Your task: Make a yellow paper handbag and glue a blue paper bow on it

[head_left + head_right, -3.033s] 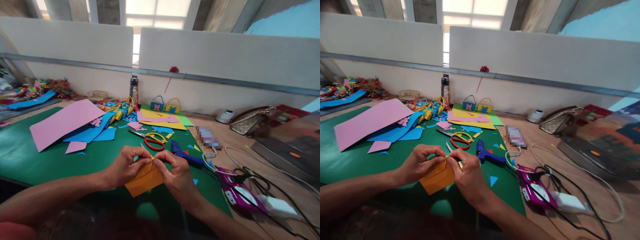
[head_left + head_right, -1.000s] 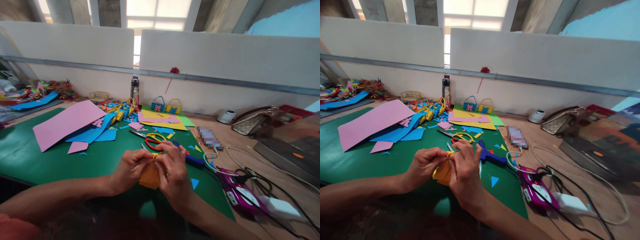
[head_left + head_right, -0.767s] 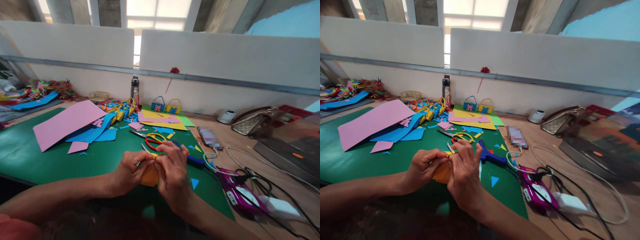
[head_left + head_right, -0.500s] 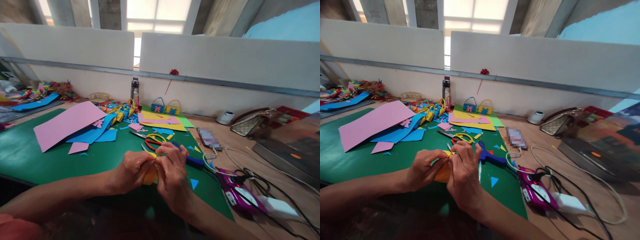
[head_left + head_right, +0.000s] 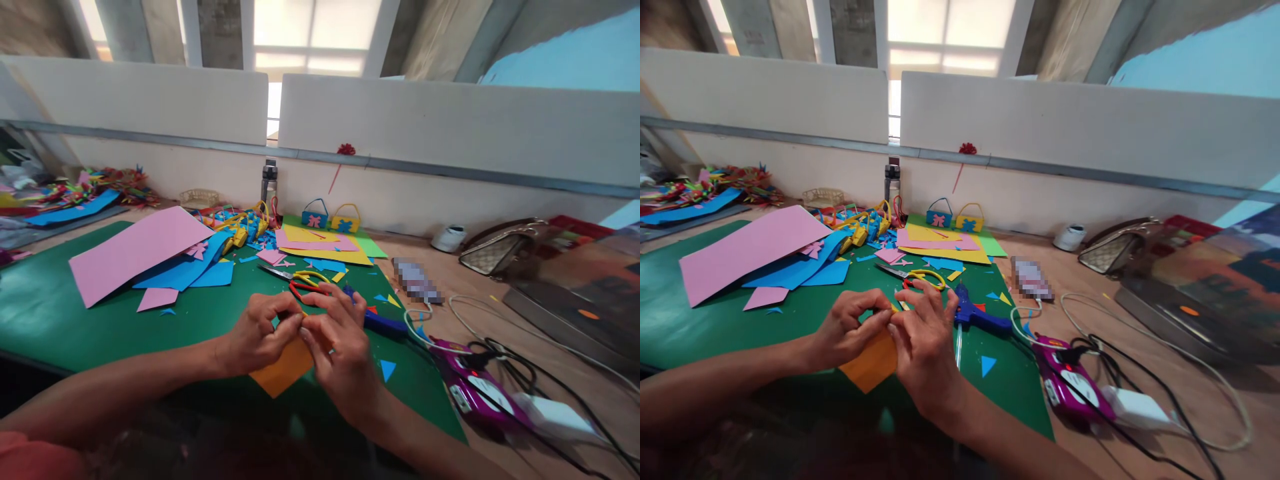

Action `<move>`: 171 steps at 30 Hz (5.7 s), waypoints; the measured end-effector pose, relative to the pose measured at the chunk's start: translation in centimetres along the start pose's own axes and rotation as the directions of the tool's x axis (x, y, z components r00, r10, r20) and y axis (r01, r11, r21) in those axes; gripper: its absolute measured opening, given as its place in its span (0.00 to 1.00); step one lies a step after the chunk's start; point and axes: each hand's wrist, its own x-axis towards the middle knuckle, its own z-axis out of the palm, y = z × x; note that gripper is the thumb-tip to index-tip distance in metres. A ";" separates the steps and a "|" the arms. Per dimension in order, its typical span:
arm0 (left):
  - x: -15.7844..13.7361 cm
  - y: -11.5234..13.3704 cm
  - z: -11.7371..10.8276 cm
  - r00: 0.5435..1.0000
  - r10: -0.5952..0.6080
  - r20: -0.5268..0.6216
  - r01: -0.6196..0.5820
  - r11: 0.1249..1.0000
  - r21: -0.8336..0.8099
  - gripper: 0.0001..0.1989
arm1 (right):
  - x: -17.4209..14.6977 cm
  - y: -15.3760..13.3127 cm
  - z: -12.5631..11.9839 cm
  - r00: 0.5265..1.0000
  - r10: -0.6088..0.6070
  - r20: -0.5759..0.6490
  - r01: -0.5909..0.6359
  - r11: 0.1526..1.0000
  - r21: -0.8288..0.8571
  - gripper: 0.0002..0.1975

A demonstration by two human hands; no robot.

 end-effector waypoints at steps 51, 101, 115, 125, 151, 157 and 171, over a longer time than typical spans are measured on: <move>0.4 0.5 -1.2 0.896 -0.241 0.373 0.273 0.961 -0.035 0.06 | 1.1 2.0 -0.5 0.940 -0.167 0.298 0.112 0.975 0.194 0.09; 1.2 -0.3 -2.4 0.872 -0.206 0.445 0.255 0.965 -0.053 0.06 | 1.5 1.6 -1.3 0.908 0.090 0.409 -0.233 0.920 0.315 0.08; 1.0 -0.6 -2.3 0.825 -0.244 0.510 0.317 0.947 -0.059 0.08 | 1.4 1.4 -1.1 0.874 0.096 0.477 -0.254 0.927 0.278 0.08; -0.5 -1.3 -2.4 0.846 -0.138 0.515 0.248 0.957 -0.152 0.02 | 1.1 1.2 -1.5 0.846 -0.023 0.532 -0.233 0.883 0.408 0.10; 1.6 -1.7 -4.2 0.771 -0.124 0.625 0.244 0.964 -0.110 0.09 | 1.5 2.6 -2.1 0.914 -0.062 0.401 -0.091 0.931 0.353 0.12; 1.9 -2.0 -4.1 0.767 -0.096 0.635 0.206 0.973 -0.101 0.09 | 1.5 2.3 -2.2 0.890 -0.026 0.455 -0.180 0.897 0.403 0.13; 1.0 -0.3 -2.9 0.887 -0.123 0.445 0.070 0.988 0.134 0.07 | 1.4 2.2 -1.3 0.893 0.103 0.438 -0.256 0.917 0.306 0.08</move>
